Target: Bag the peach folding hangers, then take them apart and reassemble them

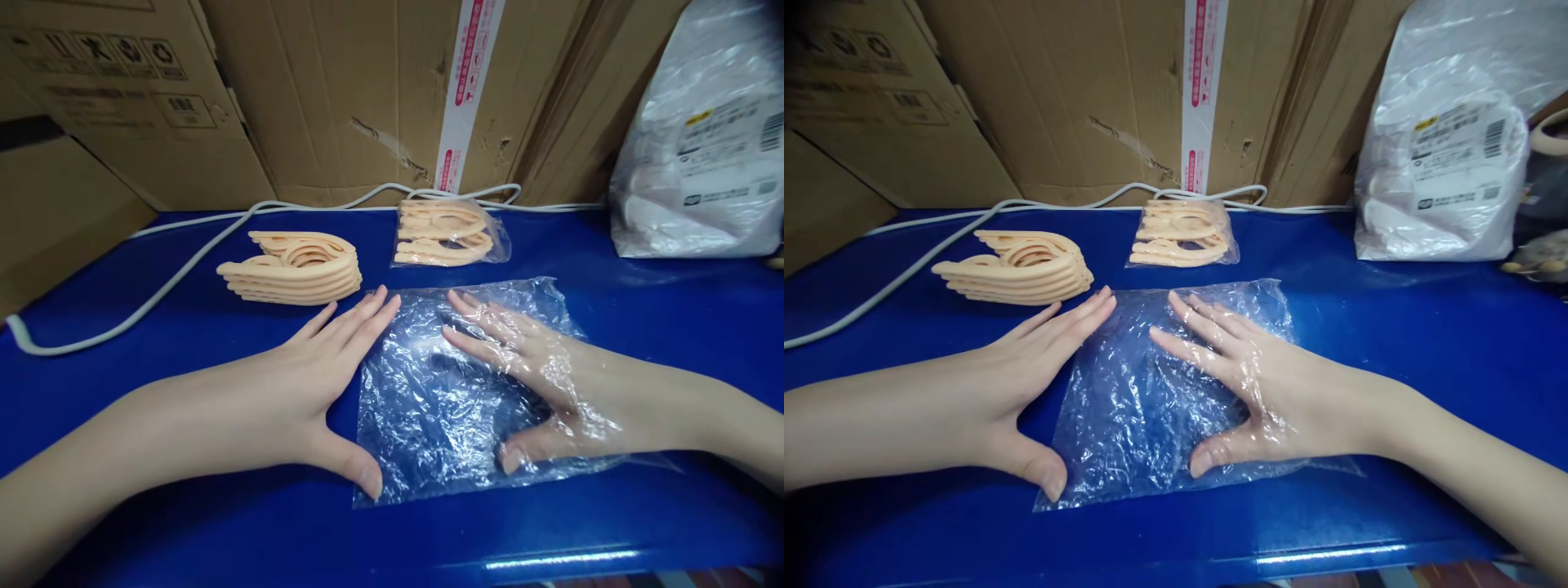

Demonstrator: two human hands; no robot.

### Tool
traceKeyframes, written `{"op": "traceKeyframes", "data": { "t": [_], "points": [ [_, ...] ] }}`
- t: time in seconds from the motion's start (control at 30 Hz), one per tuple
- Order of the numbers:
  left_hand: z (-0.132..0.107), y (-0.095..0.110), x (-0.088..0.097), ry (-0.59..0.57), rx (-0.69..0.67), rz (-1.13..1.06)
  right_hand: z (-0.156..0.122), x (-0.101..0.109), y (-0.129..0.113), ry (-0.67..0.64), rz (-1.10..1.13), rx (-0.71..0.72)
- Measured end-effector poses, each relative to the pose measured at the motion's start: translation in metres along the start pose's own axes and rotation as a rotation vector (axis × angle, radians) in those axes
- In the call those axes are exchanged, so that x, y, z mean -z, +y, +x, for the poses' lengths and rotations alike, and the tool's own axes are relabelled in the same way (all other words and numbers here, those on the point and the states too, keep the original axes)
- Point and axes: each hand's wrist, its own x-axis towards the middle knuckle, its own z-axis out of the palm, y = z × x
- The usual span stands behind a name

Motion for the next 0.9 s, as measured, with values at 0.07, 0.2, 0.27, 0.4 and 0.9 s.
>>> {"op": "traceKeyframes", "data": {
  "t": [0.07, 0.2, 0.27, 0.4, 0.9],
  "points": [
    [0.0, 0.002, 0.002, -0.077, 0.032, -0.018, -0.002, 0.0, 0.001, -0.004, -0.005, -0.023],
    [0.0, 0.002, 0.005, -0.129, 0.077, -0.051, -0.008, 0.007, 0.002, -0.063, 0.001, -0.109],
    [-0.001, 0.0, 0.004, -0.118, 0.071, -0.056, -0.013, 0.014, 0.004, -0.096, 0.025, -0.165],
    [-0.002, -0.003, 0.003, -0.059, 0.014, -0.046, -0.029, 0.025, 0.014, -0.136, 0.041, -0.249],
    [0.007, 0.011, 0.06, 0.506, -0.07, 0.161, -0.035, 0.031, 0.017, -0.195, 0.022, -0.274]
  ]
}}
